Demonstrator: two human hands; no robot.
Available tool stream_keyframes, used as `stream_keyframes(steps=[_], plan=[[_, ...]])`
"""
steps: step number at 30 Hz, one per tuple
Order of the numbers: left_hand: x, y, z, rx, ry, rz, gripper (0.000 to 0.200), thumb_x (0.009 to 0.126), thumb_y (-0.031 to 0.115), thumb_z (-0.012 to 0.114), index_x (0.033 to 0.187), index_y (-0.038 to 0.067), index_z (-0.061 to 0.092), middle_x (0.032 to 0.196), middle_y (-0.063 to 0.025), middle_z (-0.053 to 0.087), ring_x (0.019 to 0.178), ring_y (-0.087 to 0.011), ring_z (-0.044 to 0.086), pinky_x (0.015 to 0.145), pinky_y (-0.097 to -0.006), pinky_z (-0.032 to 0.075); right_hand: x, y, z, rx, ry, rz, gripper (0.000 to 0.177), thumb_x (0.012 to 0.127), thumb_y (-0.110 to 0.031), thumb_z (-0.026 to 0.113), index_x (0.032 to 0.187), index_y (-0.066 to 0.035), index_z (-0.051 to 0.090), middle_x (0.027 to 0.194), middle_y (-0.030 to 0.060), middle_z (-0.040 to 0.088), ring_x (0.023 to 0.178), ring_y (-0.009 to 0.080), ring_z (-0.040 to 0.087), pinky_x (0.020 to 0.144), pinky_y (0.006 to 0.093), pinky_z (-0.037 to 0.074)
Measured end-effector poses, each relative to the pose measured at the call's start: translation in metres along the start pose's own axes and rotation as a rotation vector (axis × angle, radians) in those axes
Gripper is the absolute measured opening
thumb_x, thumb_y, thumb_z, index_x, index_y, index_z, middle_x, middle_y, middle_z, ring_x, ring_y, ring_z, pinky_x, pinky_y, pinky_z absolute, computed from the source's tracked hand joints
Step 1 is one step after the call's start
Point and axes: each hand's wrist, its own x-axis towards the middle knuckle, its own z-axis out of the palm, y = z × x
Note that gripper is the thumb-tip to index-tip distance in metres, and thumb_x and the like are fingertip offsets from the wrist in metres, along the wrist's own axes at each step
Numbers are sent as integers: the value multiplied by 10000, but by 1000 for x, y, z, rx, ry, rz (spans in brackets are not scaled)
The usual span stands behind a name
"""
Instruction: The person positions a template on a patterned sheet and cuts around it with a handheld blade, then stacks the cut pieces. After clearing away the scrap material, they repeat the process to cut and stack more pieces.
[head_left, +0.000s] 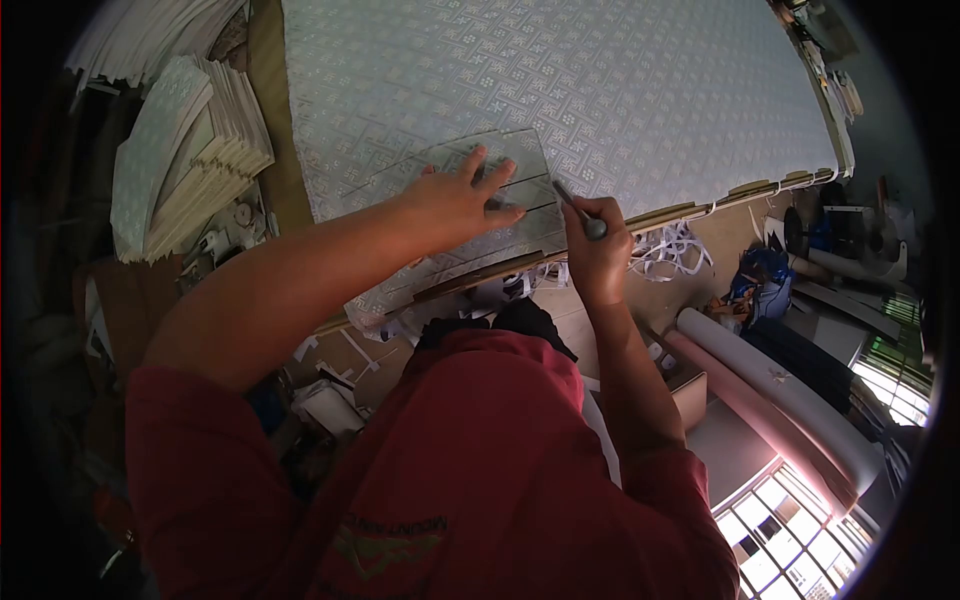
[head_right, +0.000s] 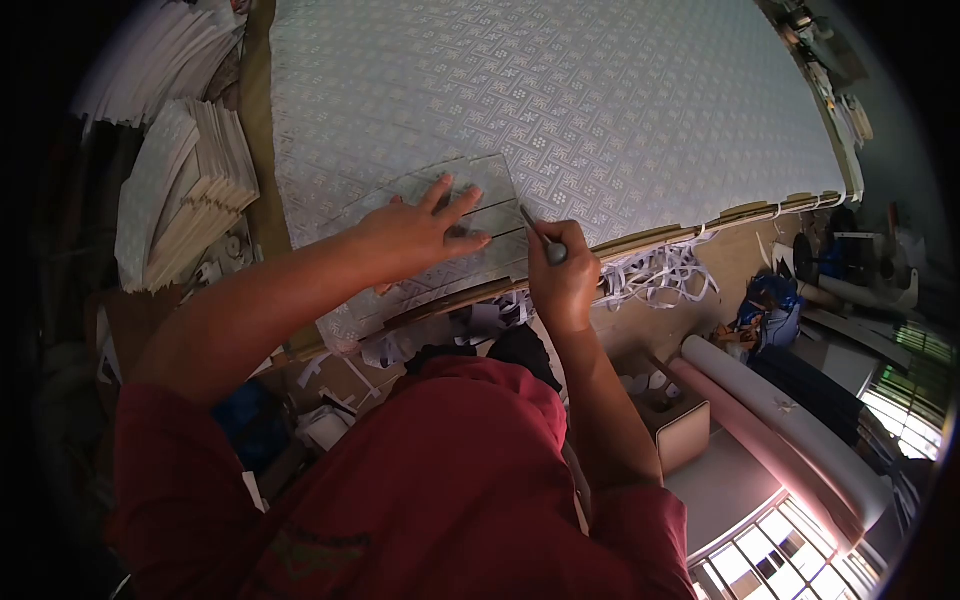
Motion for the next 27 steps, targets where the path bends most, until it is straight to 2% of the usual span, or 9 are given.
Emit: stream_keyframes(steps=[2, 6, 8, 9, 11, 21, 24, 26, 27], plan=[[1, -3, 10, -77, 121, 36, 549, 1041, 202, 499, 1547, 403, 427, 1719, -156, 163, 1538, -511, 224, 1048, -715, 459, 24, -2, 17, 52, 15, -30, 137, 892, -95, 788, 976, -30, 703, 869, 152, 756, 806, 294, 759, 735, 357, 562], [1, -1, 12, -79, 140, 19, 530, 1045, 219, 504, 1537, 405, 440, 1718, -147, 174, 1536, -502, 240, 1049, -711, 460, 48, -7, 36, 43, 14, -36, 131, 893, -95, 783, 975, -35, 700, 874, 155, 755, 805, 316, 751, 728, 364, 562], [0, 2, 8, -14, 90, 2, 1228, 549, -40, 904, 1585, 357, 376, 1736, -163, 83, 1552, -488, 209, 1036, -630, 526, 49, 1, 41, 91, 35, -29, 177, 888, -124, 809, 992, -21, 711, 847, 107, 737, 769, 133, 656, 736, 313, 538], [-1, 1, 11, -18, 96, -1, 1228, 549, -40, 904, 1585, 357, 376, 1736, -163, 83, 1552, -488, 209, 1036, -630, 526, 48, 2, 43, 87, 31, -35, 177, 888, -124, 809, 992, -21, 711, 847, 107, 737, 769, 133, 656, 736, 313, 538], [0, 1, 16, -145, 173, -7, 479, 1060, 280, 503, 1517, 415, 459, 1716, -120, 202, 1545, -474, 242, 1067, -723, 434, 46, 5, 45, 135, 44, 24, 166, 889, -109, 810, 987, -23, 708, 828, 58, 711, 775, 101, 628, 719, 296, 527], [9, -2, 29, -165, 186, -9, 481, 1085, 442, 417, 1561, 370, 407, 1712, -151, 208, 1558, -437, 236, 1098, -716, 395, 53, 29, 57, 218, 13, -22, 134, 932, -39, 761, 1034, -16, 678, 853, 14, 686, 776, 58, 597, 687, 236, 499], [13, -1, 34, -204, 196, -58, 740, 915, 62, 651, 1546, 376, 424, 1722, -148, 152, 1544, -483, 242, 1036, -649, 512, 52, 26, 57, 171, 12, -28, 134, 932, -42, 762, 1034, -16, 680, 849, 10, 683, 773, 59, 602, 686, 233, 502], [14, -2, 35, -225, 205, -61, 625, 1068, 558, 382, 1617, 265, 323, 1683, -236, 237, 1545, -417, 285, 1108, -679, 397, 54, 26, 57, 192, 29, -12, 142, 919, -142, 782, 1003, -57, 706, 872, 90, 747, 737, 135, 645, 708, 317, 532], [12, -1, 32, -223, 206, -60, 625, 1068, 558, 382, 1617, 265, 323, 1683, -236, 237, 1545, -417, 285, 1108, -679, 397, 56, 28, 58, 191, 32, -12, 142, 919, -142, 782, 1003, -57, 706, 872, 90, 747, 737, 135, 645, 708, 317, 532]])
